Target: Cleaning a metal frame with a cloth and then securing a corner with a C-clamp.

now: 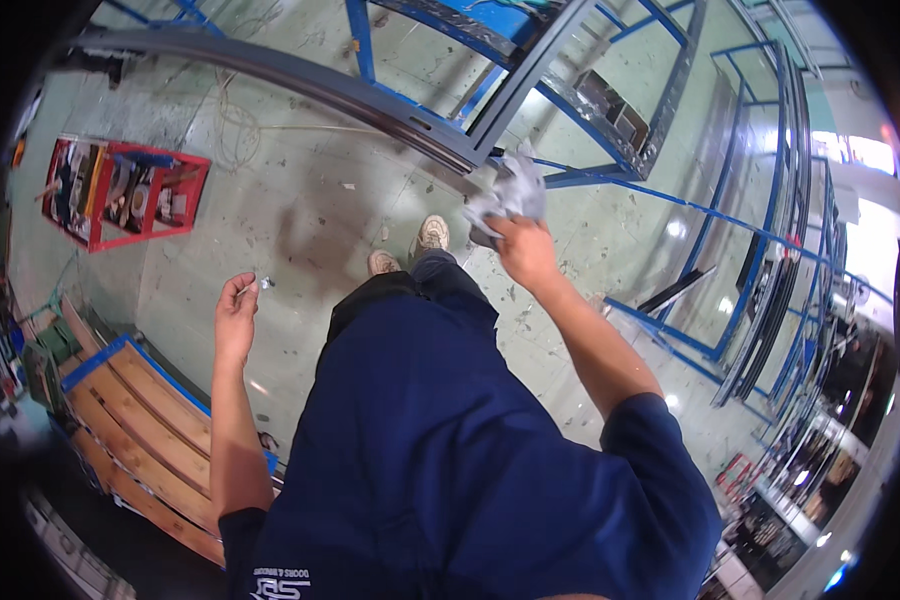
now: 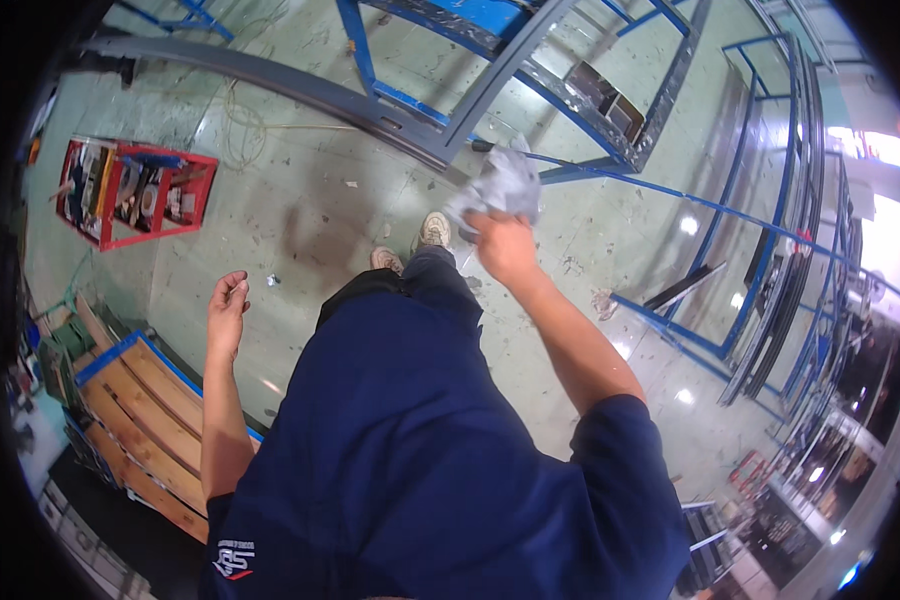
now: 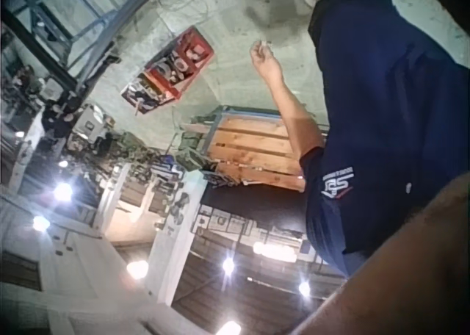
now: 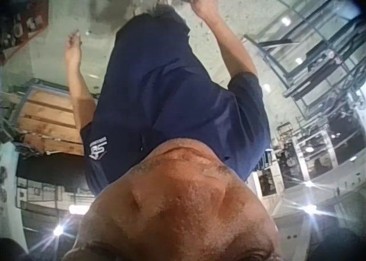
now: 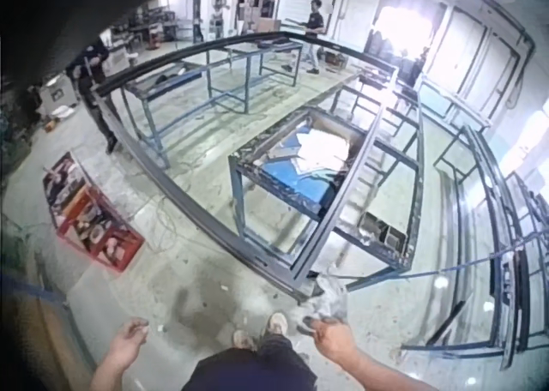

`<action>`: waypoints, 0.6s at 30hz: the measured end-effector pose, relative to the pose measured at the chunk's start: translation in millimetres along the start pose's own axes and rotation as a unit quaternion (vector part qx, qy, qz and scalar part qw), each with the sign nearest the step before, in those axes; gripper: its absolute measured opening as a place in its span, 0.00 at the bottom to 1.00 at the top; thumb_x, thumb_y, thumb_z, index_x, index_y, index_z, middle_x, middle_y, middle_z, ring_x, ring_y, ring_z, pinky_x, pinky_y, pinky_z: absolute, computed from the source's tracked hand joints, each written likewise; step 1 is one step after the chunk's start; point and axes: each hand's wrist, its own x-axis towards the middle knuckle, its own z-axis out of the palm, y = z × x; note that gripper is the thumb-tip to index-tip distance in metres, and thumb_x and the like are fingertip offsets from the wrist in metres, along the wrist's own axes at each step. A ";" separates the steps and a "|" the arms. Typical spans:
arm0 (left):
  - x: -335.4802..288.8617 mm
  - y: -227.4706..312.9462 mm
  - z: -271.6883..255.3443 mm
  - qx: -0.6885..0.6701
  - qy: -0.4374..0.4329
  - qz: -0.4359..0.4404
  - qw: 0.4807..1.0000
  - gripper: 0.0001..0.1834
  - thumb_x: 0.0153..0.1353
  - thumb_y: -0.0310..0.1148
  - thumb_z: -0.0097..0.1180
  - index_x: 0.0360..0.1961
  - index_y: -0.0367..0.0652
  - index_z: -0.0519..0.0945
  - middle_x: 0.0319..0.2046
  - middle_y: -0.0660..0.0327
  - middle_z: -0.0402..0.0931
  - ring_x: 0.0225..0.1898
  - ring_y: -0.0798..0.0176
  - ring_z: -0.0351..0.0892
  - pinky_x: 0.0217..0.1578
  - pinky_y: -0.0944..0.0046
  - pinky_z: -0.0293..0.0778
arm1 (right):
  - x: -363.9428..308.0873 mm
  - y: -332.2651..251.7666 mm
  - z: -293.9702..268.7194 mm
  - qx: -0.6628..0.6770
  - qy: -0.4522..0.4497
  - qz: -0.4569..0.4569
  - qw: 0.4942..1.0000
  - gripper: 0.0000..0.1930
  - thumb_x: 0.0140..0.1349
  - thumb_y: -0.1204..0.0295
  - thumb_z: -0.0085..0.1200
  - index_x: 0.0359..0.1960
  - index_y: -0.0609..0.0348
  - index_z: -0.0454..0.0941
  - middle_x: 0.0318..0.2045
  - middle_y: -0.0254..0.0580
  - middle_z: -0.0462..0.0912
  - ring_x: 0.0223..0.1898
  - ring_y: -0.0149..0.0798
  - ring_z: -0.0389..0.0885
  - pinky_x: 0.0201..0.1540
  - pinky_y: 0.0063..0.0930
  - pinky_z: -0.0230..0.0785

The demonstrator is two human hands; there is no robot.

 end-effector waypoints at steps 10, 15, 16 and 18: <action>7.6 156.8 49.3 -0.031 -0.117 0.206 0.971 0.16 0.70 0.28 0.54 0.57 0.39 0.75 0.53 0.60 0.78 0.52 0.67 0.77 0.52 0.68 0.72 | 2.3 50.1 -111.7 0.585 0.348 0.367 0.634 0.19 0.64 0.74 0.48 0.56 0.67 0.74 0.52 0.47 0.80 0.52 0.43 0.80 0.58 0.37 0.72; -31.7 319.9 101.6 -0.058 -0.348 0.394 0.849 0.17 0.72 0.32 0.52 0.58 0.38 0.73 0.56 0.58 0.78 0.51 0.66 0.79 0.48 0.67 0.73 | 57.3 -40.9 -239.0 0.683 0.294 0.108 0.659 0.17 0.69 0.74 0.46 0.57 0.68 0.73 0.49 0.44 0.82 0.50 0.37 0.81 0.55 0.33 0.74; -37.2 345.2 109.5 -0.039 -0.350 0.423 0.835 0.17 0.72 0.33 0.52 0.58 0.38 0.74 0.55 0.58 0.78 0.51 0.66 0.80 0.47 0.67 0.73 | 72.7 -54.8 -257.1 0.698 0.300 0.076 0.645 0.15 0.70 0.72 0.47 0.53 0.69 0.75 0.46 0.42 0.83 0.47 0.36 0.82 0.52 0.32 0.75; -40.1 387.8 123.6 -0.017 -0.359 0.454 0.815 0.17 0.72 0.34 0.53 0.58 0.38 0.74 0.55 0.58 0.79 0.51 0.66 0.80 0.47 0.68 0.73 | 93.8 -63.9 -296.6 0.670 0.325 0.058 0.665 0.18 0.70 0.70 0.48 0.56 0.70 0.74 0.50 0.49 0.82 0.52 0.43 0.82 0.60 0.38 0.72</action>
